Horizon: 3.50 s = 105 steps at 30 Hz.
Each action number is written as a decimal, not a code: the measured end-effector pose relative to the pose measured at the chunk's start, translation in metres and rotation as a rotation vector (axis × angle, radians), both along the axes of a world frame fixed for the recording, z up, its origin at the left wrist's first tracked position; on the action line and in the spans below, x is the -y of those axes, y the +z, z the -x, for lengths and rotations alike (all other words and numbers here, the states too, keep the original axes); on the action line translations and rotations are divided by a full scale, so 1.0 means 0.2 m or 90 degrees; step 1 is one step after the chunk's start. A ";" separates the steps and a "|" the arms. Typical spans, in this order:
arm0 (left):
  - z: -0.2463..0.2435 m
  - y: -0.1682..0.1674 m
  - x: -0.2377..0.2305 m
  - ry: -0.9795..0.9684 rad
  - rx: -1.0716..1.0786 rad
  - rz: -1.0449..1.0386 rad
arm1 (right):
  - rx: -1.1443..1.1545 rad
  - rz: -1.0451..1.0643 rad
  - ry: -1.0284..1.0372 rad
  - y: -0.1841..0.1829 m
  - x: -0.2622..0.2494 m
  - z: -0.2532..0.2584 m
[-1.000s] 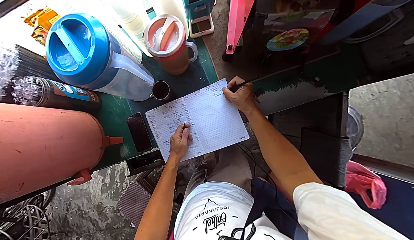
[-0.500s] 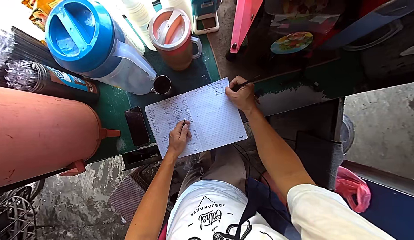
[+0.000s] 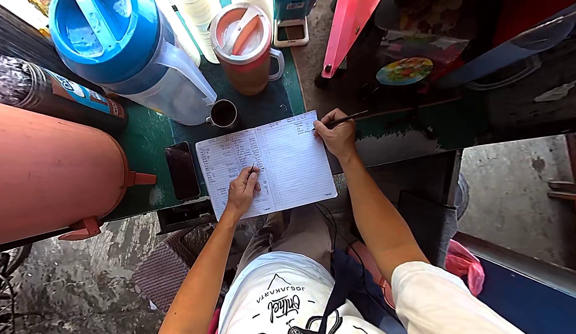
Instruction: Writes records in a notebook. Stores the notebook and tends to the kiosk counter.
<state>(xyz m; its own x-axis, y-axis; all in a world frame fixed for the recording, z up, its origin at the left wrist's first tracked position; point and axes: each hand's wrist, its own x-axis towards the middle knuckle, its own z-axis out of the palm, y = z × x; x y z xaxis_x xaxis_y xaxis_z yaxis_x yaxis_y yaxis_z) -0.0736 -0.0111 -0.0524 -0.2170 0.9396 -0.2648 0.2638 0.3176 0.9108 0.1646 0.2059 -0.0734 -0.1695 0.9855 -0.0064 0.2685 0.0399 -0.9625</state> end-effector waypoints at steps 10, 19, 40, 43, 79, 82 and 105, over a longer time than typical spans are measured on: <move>0.00 0.00 0.00 0.000 -0.005 0.002 | 0.031 -0.022 0.000 -0.01 0.00 0.00; 0.00 -0.01 0.00 0.004 0.003 -0.002 | -0.005 0.002 0.002 0.00 -0.01 -0.01; -0.01 -0.01 0.00 0.009 0.007 -0.004 | -0.029 0.029 0.007 0.00 -0.02 -0.05; -0.01 -0.01 0.00 0.008 0.005 0.000 | -0.043 0.037 -0.006 0.01 -0.02 -0.05; 0.00 -0.02 0.00 0.003 -0.007 -0.004 | -0.091 0.052 -0.085 0.04 -0.04 -0.05; -0.01 -0.01 0.00 0.003 -0.017 -0.002 | -0.066 0.023 -0.056 0.06 -0.06 -0.05; -0.01 -0.03 0.01 0.004 -0.048 -0.021 | -0.055 0.019 0.034 -0.01 -0.07 -0.04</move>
